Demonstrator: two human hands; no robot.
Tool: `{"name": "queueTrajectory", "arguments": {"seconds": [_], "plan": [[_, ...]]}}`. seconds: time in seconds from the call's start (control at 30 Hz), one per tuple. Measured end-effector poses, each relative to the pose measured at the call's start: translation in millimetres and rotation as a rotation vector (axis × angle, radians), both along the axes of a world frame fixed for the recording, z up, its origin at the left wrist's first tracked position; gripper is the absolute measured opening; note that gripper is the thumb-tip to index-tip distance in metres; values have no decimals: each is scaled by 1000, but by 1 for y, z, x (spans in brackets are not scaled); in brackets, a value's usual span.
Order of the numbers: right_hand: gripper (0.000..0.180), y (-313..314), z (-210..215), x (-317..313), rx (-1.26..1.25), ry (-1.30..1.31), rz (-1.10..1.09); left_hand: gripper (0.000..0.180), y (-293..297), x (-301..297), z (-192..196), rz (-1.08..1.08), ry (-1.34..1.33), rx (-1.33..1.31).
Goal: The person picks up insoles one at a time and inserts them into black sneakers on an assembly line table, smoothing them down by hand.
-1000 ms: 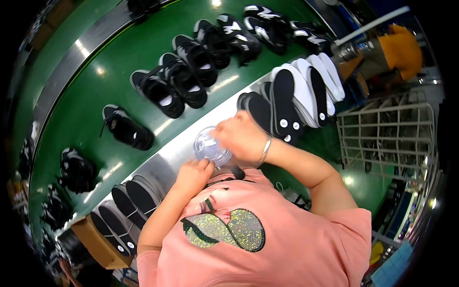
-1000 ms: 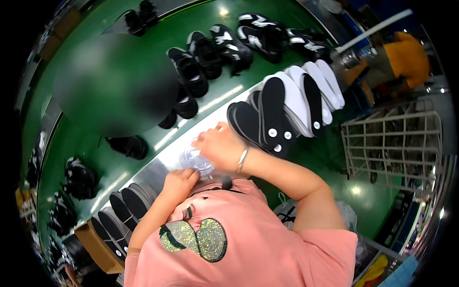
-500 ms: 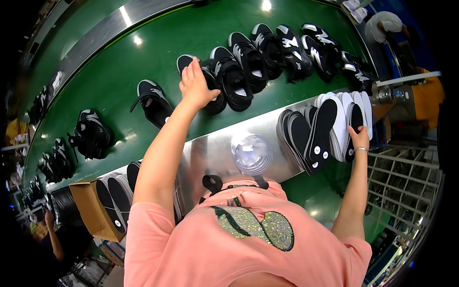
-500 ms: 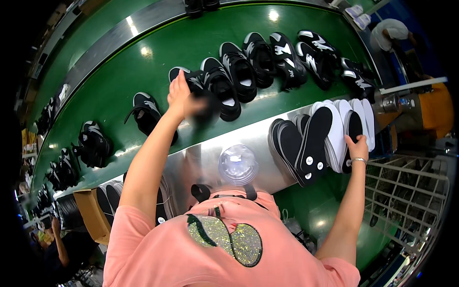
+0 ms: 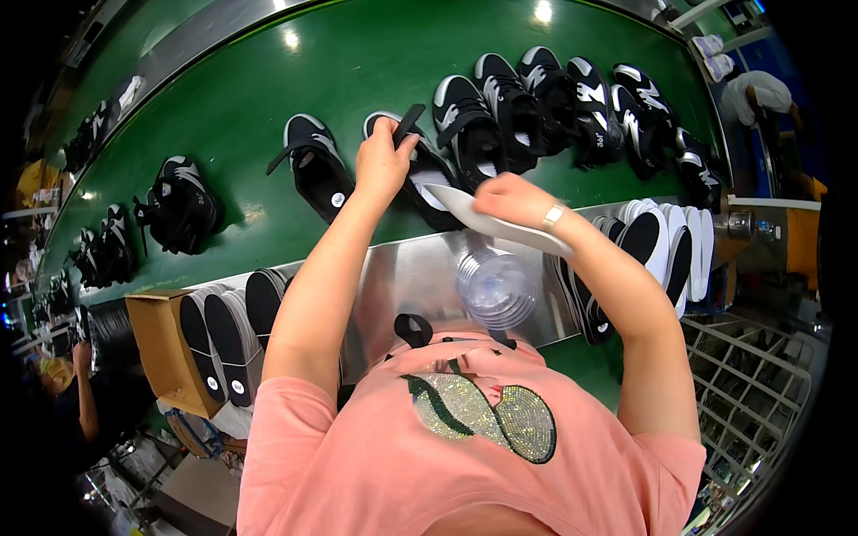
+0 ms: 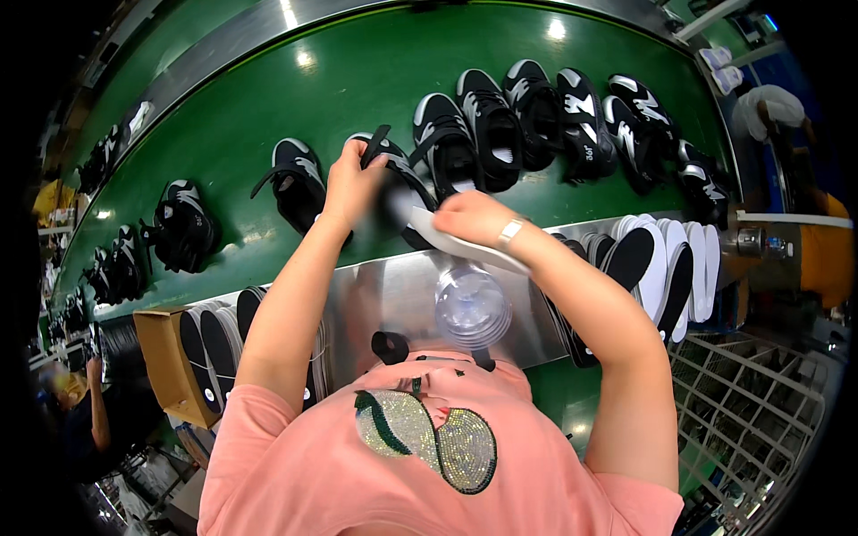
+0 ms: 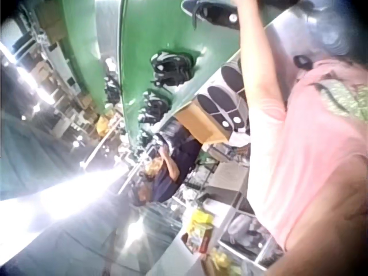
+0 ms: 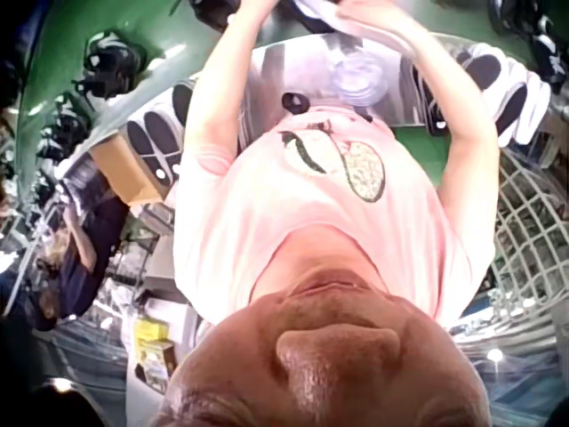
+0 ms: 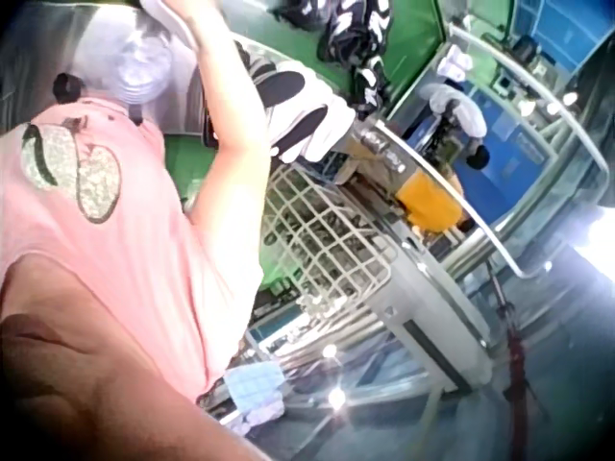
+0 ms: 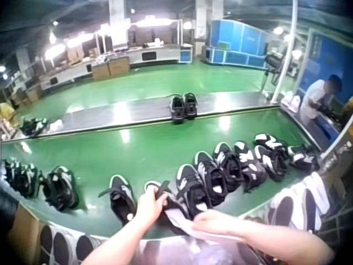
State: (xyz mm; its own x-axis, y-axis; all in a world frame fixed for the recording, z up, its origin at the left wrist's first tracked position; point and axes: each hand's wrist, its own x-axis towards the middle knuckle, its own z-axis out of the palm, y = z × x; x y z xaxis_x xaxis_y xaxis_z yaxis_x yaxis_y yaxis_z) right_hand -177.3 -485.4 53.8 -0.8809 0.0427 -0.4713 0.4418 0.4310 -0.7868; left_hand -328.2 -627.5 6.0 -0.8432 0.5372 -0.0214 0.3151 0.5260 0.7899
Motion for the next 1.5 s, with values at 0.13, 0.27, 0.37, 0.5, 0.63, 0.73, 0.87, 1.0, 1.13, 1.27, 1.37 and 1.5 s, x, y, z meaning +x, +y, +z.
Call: {"name": "queueTrajectory", "arguments": {"seconds": [0.13, 0.27, 0.37, 0.5, 0.63, 0.73, 0.87, 1.0, 1.13, 1.27, 1.37, 1.5], "plan": [[24, -55, -1, -62, 681, -31, 240, 26, -10, -2, -5, 36, -8, -8], [27, -75, -27, -56, 1068, 66, 402, 25, -13, -4, -11, 95, -88, 1], [42, -73, 5, -34, 1082, -122, 515, 25, -14, -2, -18, 151, -105, 31], [31, -63, 36, -28, 902, -254, 519, 24, -13, -1, -25, 178, -57, 54], [17, -76, 19, -36, 1006, -46, 514, 24, -14, -1, -27, 172, -17, 53], [16, -75, -14, -58, 957, 33, 449, 24, -15, 0, -17, 158, -43, 34], [16, -80, -45, -69, 885, 42, 394, 24, -20, 3, -16, 155, -110, 91], [22, -76, -37, -94, 791, -289, 563, 24, -23, 2, -16, 176, -161, 117], [25, -68, -52, -109, 787, -402, 924, 24, -23, 0, -16, 138, -177, 121], [25, -80, -51, -103, 818, -383, 602, 24, -23, -2, -19, 118, -170, 116], [25, -78, -46, -93, 854, -304, 540, 24, -25, 2, -15, 113, -170, 100], [25, -68, -29, -86, 817, -288, 815, 24, -23, 0, -14, 127, -152, 96]]}}
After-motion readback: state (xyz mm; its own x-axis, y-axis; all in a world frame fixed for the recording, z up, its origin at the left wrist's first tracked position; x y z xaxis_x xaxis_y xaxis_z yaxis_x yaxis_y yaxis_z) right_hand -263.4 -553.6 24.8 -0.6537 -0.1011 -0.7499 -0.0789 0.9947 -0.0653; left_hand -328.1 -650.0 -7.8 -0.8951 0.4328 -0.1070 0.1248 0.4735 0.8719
